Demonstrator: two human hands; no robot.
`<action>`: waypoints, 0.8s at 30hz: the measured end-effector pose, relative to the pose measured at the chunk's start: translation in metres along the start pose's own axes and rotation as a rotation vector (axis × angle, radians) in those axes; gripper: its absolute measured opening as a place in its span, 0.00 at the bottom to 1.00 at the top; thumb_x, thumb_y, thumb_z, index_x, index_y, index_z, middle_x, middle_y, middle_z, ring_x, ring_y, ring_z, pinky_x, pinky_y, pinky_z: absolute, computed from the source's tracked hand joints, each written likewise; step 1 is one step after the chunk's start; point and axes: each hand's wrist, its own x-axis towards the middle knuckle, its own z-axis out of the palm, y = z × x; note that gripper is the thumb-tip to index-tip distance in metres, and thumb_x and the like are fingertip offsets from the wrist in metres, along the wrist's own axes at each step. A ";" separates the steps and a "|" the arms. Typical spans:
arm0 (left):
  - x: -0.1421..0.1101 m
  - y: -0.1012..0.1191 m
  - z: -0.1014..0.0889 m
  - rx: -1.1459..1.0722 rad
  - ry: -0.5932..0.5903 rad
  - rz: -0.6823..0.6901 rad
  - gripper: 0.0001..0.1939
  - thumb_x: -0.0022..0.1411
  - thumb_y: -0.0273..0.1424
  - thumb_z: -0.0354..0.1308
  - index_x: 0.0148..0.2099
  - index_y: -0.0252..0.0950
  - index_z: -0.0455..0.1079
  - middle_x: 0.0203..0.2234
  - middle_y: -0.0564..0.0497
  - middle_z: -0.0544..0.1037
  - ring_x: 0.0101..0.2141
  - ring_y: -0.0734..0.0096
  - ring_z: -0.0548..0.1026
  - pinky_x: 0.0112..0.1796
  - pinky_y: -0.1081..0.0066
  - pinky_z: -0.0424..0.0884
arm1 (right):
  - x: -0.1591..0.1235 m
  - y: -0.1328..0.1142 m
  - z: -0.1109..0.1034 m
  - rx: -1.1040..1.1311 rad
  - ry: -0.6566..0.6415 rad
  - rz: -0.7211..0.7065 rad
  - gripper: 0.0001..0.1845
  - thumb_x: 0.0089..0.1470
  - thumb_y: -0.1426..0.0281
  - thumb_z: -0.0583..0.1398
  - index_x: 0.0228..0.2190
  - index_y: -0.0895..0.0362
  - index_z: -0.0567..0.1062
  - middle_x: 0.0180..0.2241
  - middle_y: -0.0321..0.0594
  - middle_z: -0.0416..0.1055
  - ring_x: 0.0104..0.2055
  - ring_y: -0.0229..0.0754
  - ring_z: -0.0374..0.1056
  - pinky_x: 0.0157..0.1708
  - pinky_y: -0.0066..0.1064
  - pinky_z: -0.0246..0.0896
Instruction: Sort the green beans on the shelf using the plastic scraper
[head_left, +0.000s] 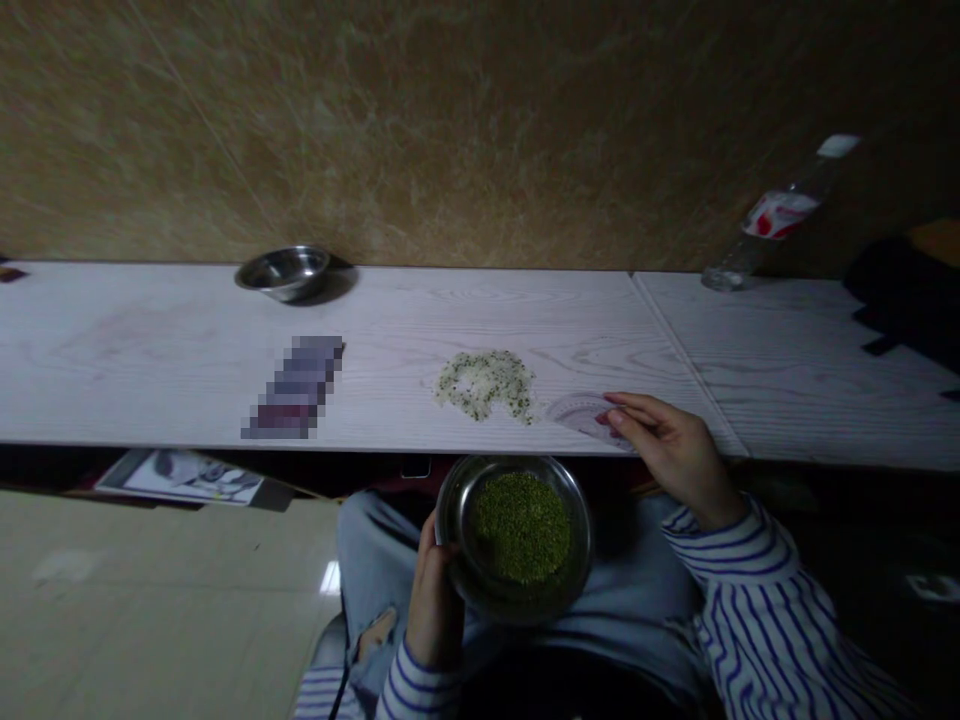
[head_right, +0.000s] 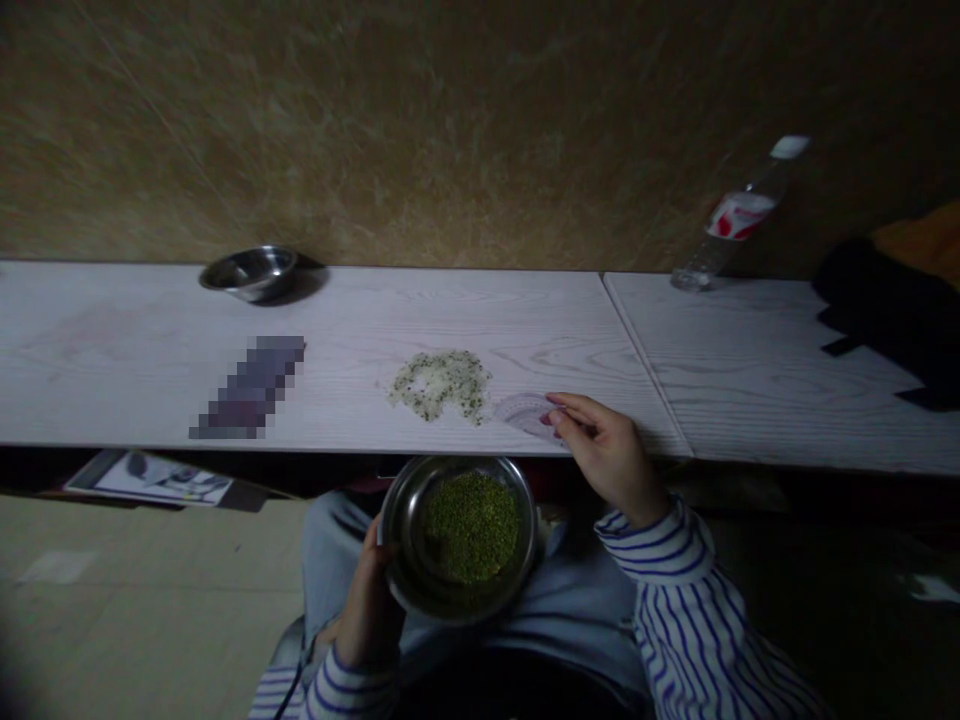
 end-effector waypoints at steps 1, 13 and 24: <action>0.001 -0.002 0.001 -0.026 -0.017 -0.025 0.24 0.54 0.36 0.59 0.54 0.38 0.77 0.49 0.44 0.81 0.55 0.45 0.73 0.56 0.49 0.68 | 0.000 0.000 -0.001 -0.018 -0.006 -0.002 0.20 0.51 0.57 0.67 0.41 0.58 0.82 0.35 0.47 0.83 0.35 0.48 0.80 0.36 0.38 0.78; 0.002 -0.014 -0.002 -0.042 -0.084 -0.074 0.25 0.57 0.35 0.59 0.57 0.39 0.74 0.55 0.44 0.77 0.60 0.47 0.68 0.61 0.49 0.58 | 0.025 -0.001 0.016 -0.131 -0.235 -0.108 0.14 0.54 0.64 0.63 0.40 0.55 0.84 0.38 0.43 0.83 0.40 0.47 0.80 0.42 0.39 0.76; 0.008 0.003 0.012 -0.092 -0.064 -0.111 0.25 0.54 0.38 0.61 0.54 0.39 0.74 0.55 0.45 0.78 0.60 0.46 0.67 0.60 0.51 0.60 | 0.064 0.004 0.038 -0.056 -0.240 -0.157 0.15 0.54 0.65 0.62 0.41 0.57 0.83 0.39 0.45 0.83 0.41 0.45 0.79 0.46 0.41 0.74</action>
